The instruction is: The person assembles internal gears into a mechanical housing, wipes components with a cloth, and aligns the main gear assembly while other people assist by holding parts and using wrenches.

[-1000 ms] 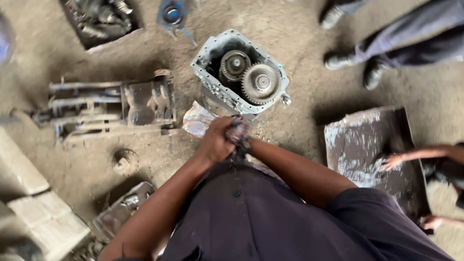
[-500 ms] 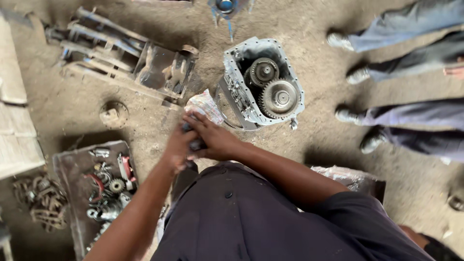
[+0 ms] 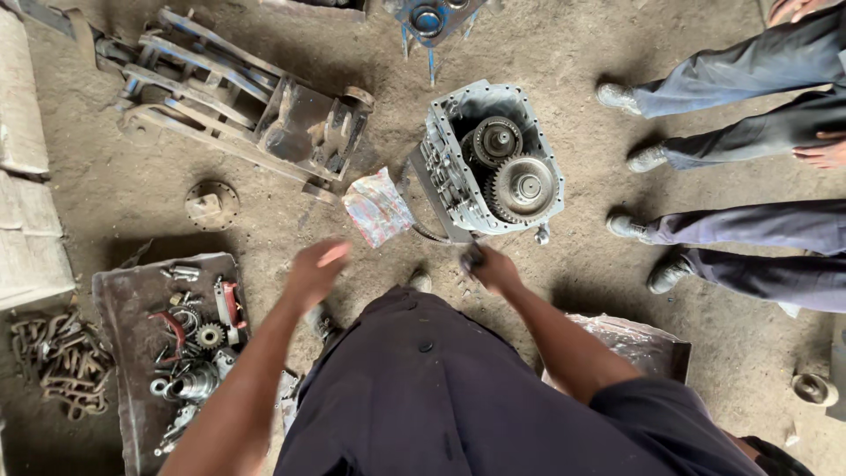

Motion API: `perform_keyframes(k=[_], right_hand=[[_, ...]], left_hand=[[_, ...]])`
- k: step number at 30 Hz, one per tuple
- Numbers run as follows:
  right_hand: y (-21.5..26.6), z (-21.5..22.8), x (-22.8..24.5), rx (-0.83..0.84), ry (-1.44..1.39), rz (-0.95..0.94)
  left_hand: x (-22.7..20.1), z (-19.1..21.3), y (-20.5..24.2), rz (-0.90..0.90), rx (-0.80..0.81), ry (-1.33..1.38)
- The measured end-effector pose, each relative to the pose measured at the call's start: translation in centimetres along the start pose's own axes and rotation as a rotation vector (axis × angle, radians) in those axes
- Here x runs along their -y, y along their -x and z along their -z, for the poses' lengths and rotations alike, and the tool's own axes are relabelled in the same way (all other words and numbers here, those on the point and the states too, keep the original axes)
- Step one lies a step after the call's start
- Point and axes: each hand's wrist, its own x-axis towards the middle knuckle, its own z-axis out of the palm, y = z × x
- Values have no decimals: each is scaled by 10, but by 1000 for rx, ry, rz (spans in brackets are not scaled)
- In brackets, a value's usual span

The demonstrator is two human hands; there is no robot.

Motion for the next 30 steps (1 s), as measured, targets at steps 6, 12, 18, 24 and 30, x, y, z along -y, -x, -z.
perform_keyframes(k=[6,12,18,24,30], right_hand=[[43,-53,-89,9,-167,-106],[53,-49,-77,87,190,-35],[22,8,-21,147,53,289],[-23,33,95,152,559,384],[-25,6,197,249,657,487]], left_hand=[[230,50,59,390,92,124],[332,-13,125,798,106,817],[354,-89,139,885,-52,1382],[362,-129,135,923,-214,1660],[357,-158,143,872,-242,1858]])
